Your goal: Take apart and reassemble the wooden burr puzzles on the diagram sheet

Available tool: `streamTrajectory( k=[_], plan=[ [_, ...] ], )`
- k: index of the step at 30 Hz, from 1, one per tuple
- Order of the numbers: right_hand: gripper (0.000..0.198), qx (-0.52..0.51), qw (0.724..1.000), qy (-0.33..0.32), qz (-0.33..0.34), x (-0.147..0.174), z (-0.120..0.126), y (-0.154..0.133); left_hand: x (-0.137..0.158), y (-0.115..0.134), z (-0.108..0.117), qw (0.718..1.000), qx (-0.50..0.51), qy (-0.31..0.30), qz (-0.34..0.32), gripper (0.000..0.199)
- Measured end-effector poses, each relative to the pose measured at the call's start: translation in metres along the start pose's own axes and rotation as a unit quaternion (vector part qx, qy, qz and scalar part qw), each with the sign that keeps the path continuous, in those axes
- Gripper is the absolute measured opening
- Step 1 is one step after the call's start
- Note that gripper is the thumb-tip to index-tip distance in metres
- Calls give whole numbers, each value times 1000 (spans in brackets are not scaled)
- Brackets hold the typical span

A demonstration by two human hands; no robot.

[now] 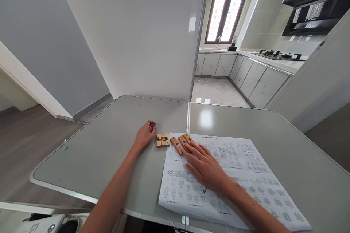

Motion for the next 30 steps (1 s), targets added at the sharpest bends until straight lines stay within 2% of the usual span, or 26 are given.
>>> streamTrajectory(
  k=[7, 20, 30],
  plan=[
    [62, -10, 999, -28, 13, -4, -1, -3, 0, 0, -1, 1000, 1, 0, 2, 22],
    [63, -27, 997, -66, 23, -3, -2, -4, 1, 2, 1, 1000, -1, -3, 5, 23],
    [67, -3, 998, -32, 54, 0, 3, -10, 0, -1, -1, 1000, 2, -3, 5, 21]
  ],
)
Point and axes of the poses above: each hand's wrist, its own x-axis away from the middle knuckle, its own z-axis out of the back of the hand, y = z × x, the point moved 4 cm from there along -x, towards the middle knuckle, and after that the axes turned 6 degrees about -y, right-handed, at the moved point
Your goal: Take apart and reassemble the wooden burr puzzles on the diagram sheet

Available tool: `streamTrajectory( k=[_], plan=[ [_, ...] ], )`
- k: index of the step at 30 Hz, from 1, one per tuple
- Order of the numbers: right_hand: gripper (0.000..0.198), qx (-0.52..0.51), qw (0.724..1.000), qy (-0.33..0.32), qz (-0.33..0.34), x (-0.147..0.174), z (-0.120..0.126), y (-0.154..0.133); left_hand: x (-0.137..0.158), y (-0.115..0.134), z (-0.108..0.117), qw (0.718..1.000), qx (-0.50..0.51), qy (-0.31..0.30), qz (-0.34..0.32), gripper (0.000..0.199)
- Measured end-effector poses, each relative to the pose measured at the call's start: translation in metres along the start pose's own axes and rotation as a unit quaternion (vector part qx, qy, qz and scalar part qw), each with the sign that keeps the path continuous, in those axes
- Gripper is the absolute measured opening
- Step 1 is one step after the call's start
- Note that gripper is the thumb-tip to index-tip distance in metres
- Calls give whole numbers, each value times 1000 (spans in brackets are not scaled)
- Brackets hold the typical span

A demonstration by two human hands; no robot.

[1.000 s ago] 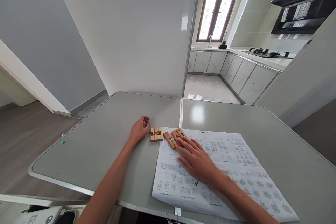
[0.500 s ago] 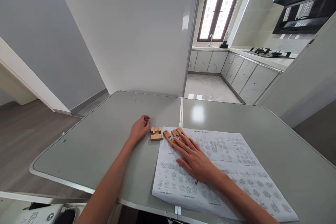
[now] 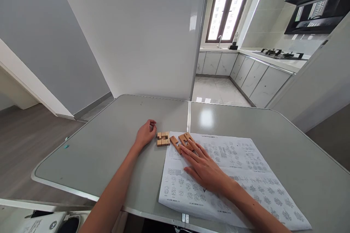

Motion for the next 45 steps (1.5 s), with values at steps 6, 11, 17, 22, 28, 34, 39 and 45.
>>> streamTrajectory(
  k=[6, 11, 17, 22, 28, 34, 39, 45],
  plan=[
    [63, 8, 1000, -2, 9, -2, 2, 0, -1, 0, 0, 1000, -1, 3, 0, 22],
    [64, 10, 1000, -5, 14, -3, 2, 0, 0, 1, 0, 1000, -2, 3, -5, 22],
    [61, 8, 1000, -16, 12, -2, 4, 0, 0, 2, 0, 1000, -6, 2, -10, 23],
    [62, 9, 1000, -10, 5, 0, 7, -2, 1, 2, 2, 1000, -3, 1, -8, 23],
    [62, 21, 1000, -2, 2, 4, 6, -1, 2, 5, 2, 1000, -5, 1, -10, 23],
    [60, 26, 999, 0, 20, 0, 3, -4, 1, 4, 2, 1000, -10, 1, -8, 24],
    [62, 15, 1000, -2, 25, -5, 1, -4, 0, 3, 1, 1000, -14, 1, -9, 24],
    [60, 0, 1000, -14, 17, -4, 4, -1, 0, 4, 1, 1000, -15, -2, -7, 24]
  ],
)
Point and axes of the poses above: each hand's wrist, its own x-axis away from the middle knuckle, its own z-axis out of the back of the hand, y = z × x, the point moved 4 cm from there along -x, towards the middle knuckle, and after that the axes turned 6 degrees about -y, right-handed, at the moved point
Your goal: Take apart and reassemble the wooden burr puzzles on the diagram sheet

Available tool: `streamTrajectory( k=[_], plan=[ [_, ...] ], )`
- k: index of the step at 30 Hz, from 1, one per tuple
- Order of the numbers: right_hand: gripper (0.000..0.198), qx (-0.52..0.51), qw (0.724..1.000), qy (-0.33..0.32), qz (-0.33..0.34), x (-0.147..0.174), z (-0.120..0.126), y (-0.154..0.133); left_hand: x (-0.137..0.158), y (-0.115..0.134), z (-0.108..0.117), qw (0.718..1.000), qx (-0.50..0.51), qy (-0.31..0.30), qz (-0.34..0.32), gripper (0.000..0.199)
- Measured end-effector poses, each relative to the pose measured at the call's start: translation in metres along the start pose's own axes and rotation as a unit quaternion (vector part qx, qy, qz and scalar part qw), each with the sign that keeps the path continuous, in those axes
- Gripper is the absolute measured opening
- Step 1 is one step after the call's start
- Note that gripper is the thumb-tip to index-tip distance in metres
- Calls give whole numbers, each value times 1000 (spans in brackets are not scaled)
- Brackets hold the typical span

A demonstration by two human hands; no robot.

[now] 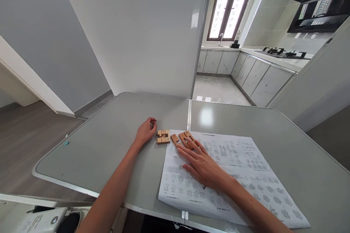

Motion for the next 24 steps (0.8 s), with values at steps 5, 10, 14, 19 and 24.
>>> streamTrajectory(
  k=[5, 10, 14, 19, 24],
  plan=[
    [59, -3, 1000, -2, -2, 2, 2, 0, 1, 0, 1, 1000, 2, 1, -1, 25],
    [59, 4, 1000, 14, -10, 2, 5, 0, 1, 0, 1, 1000, 3, 0, -3, 24],
    [61, 12, 1000, 25, -2, 2, 4, -2, 0, 0, 1, 1000, 0, -1, -1, 24],
    [62, 19, 1000, 20, 12, -1, -5, 0, -1, 0, -1, 1000, 0, -5, 1, 24],
    [60, 16, 1000, 17, 6, -2, -10, 4, -2, -2, -3, 1000, -3, -6, 3, 24]
  ],
)
Point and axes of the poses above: each hand's wrist, its own x-axis away from the middle knuckle, its own z-axis out of the back of the hand, y = z × x, the point moved 4 cm from there along -x, towards the middle knuckle, and after that the axes turned 6 degrees about -y, right-handed, at the moved point
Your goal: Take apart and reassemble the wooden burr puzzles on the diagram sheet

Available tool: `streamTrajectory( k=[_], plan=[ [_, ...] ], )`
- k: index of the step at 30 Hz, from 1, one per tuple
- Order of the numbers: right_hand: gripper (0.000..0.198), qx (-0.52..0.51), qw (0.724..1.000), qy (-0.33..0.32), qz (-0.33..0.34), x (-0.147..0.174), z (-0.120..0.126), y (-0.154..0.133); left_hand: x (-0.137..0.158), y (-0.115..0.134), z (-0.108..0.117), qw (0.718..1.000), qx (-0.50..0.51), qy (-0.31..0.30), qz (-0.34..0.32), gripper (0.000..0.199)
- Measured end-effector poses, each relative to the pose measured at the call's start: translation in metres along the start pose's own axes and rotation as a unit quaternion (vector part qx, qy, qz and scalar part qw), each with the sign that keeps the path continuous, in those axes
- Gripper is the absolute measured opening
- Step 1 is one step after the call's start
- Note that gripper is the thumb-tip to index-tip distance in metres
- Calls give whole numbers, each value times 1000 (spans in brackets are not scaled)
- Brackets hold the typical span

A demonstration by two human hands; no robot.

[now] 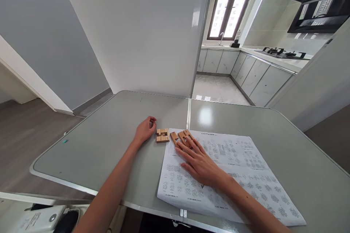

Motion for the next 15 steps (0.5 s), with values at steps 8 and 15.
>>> streamTrajectory(
  k=[8, 15],
  plan=[
    [58, -2, 1000, -1, -11, -1, 14, -4, 0, -1, 0, 1000, -1, 3, -4, 22],
    [61, 10, 999, 17, -37, 1, 16, -3, 2, 2, 2, 1000, 1, 2, 3, 25]
  ],
)
Point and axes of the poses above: each hand's wrist, its own x-axis away from the middle knuckle, its own z-axis out of the back of the hand, y = z × x, the point moved 4 cm from there along -x, towards the middle knuckle, and after that the axes turned 6 degrees about -y, right-handed, at the moved point
